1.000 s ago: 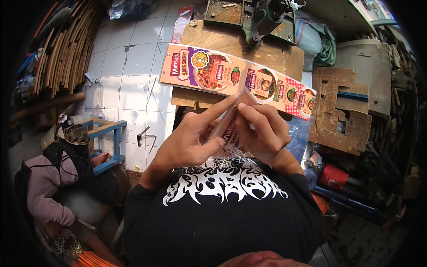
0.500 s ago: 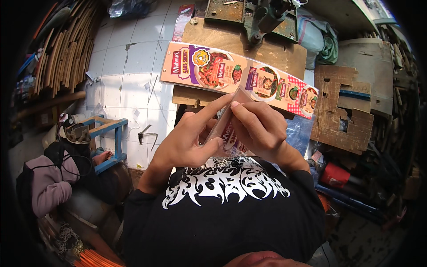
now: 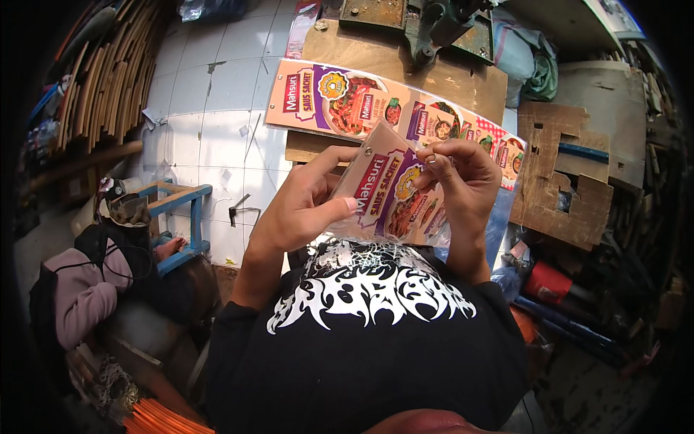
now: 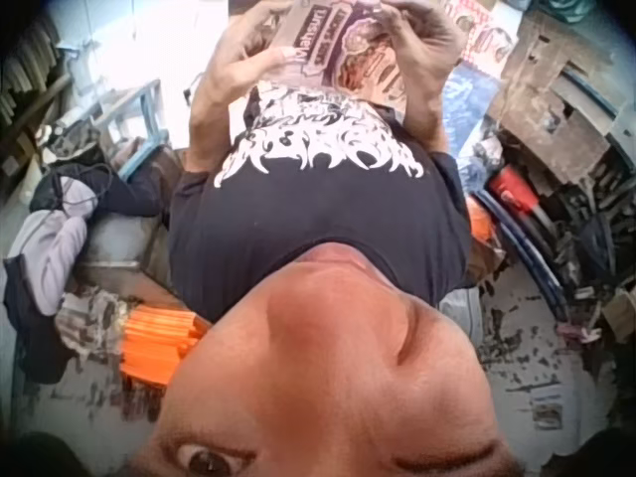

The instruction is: The person uses a manual punching machine to create holes in cardboard panels, aligning each piece under the punch and pressing down. The person handles the cardboard sheets one by one, flipping them and placing them onto a stack.

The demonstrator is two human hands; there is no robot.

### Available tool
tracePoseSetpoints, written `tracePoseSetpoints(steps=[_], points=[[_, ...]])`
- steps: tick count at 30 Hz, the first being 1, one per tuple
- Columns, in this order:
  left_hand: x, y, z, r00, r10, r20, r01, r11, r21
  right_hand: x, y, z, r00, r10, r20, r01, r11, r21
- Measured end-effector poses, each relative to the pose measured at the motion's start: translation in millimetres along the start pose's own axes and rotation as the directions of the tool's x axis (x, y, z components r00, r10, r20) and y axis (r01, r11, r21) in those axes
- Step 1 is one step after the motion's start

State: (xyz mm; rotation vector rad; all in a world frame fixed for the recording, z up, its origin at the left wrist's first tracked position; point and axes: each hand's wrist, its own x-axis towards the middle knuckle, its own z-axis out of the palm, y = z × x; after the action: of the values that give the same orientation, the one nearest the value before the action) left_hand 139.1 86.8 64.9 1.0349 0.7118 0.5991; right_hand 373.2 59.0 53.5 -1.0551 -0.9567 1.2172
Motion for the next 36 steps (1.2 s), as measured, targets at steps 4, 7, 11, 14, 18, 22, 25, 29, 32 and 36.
tracePoseSetpoints(steps=[4,7,11,14,18,22,25,29,32,36], points=[[3.3,3.8,-2.2,1.000,0.008,0.006,-0.007,0.999,-0.036,7.8,3.3,-17.8,0.981,0.128,-0.146,-0.134,0.991,-0.032],[5.4,2.3,-7.2,0.999,-0.021,0.029,0.021,1.000,-0.001,15.2,13.7,-35.7,0.989,0.038,-0.141,-0.063,0.982,-0.176],[5.4,-0.4,-8.3,0.999,-0.020,0.030,0.020,1.000,-0.013,20.7,17.4,-46.6,0.961,0.110,0.254,-0.067,0.983,-0.172],[4.7,-1.3,-9.1,0.999,-0.031,0.020,0.032,0.999,-0.034,22.6,24.5,-50.1,0.857,0.060,0.513,0.178,0.898,-0.403],[0.6,-6.3,-14.1,0.999,0.007,0.039,-0.007,1.000,0.004,17.2,25.9,-40.3,0.906,0.235,0.352,-0.164,0.962,-0.220],[-7.5,-17.5,-40.0,0.990,-0.004,-0.139,-0.002,0.999,-0.046,14.5,28.5,-45.3,0.935,0.174,0.308,-0.104,0.968,-0.229],[-12.2,-33.1,-54.1,0.928,0.059,-0.369,0.045,0.962,0.268,13.5,28.2,-46.3,0.956,0.133,0.262,-0.068,0.967,-0.245],[-17.2,-30.0,-44.3,0.907,0.281,-0.313,-0.080,0.846,0.527,12.2,22.5,-42.3,0.980,0.092,0.174,-0.048,0.969,-0.241],[-11.9,-21.8,-13.7,0.949,0.316,-0.022,-0.316,0.948,-0.040,13.9,18.1,-37.2,0.989,0.092,0.120,-0.061,0.969,-0.240],[0.1,-31.1,8.8,0.940,0.284,-0.191,-0.285,0.958,0.023,17.4,19.9,-26.0,0.999,-0.002,0.050,0.015,0.964,-0.264]])
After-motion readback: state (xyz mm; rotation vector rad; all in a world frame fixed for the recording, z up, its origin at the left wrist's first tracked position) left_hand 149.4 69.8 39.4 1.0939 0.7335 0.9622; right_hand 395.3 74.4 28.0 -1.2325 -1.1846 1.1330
